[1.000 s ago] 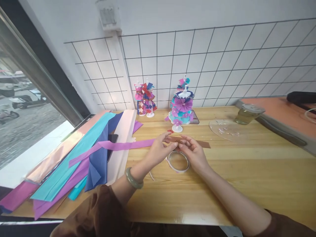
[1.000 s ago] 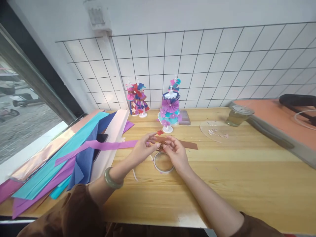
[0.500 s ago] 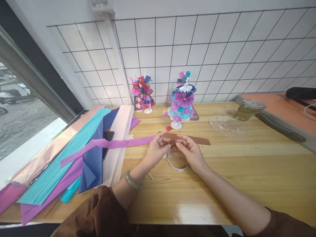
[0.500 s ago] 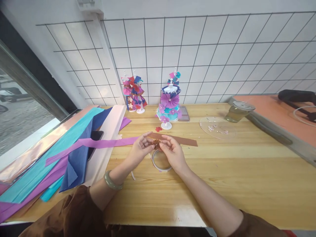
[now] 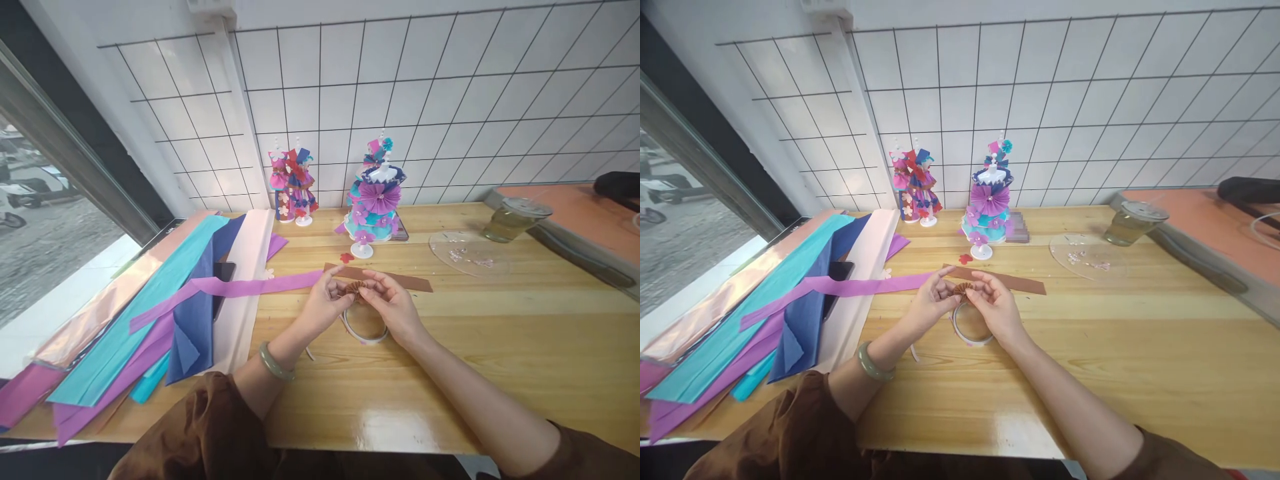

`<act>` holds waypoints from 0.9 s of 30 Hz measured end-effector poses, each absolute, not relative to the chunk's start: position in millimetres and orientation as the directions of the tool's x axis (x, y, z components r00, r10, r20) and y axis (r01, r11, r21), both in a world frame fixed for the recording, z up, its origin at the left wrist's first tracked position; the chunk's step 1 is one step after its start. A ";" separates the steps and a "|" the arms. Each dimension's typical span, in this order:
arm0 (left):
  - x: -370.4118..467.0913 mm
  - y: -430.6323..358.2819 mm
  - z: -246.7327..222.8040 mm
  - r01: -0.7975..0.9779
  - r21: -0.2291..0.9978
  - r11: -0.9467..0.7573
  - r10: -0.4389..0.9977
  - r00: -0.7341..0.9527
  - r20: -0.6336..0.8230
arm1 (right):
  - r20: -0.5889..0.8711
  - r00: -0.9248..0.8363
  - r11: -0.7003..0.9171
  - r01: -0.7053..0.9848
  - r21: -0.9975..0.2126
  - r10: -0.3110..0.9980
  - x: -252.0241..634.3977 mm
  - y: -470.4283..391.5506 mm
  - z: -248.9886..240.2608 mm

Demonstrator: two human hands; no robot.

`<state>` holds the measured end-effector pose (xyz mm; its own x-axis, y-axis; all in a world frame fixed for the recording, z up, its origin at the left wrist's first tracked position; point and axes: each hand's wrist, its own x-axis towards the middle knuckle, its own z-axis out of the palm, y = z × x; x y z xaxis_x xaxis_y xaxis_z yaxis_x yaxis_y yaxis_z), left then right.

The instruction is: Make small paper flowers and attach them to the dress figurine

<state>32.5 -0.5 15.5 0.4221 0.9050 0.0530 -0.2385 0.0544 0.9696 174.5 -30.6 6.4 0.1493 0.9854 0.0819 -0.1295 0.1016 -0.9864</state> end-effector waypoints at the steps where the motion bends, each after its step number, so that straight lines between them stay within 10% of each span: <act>1: 32.6 -0.5 14.7 -0.221 0.974 0.043 0.910 0.411 0.053 | 0.080 0.148 0.100 -0.130 -0.986 0.986 174.5 -30.7 6.7; 27: 33.9 -3.5 7.5 -0.092 0.993 -0.069 0.890 0.443 0.103 | 0.073 0.027 0.077 -0.224 -0.972 0.997 173.6 -31.9 9.2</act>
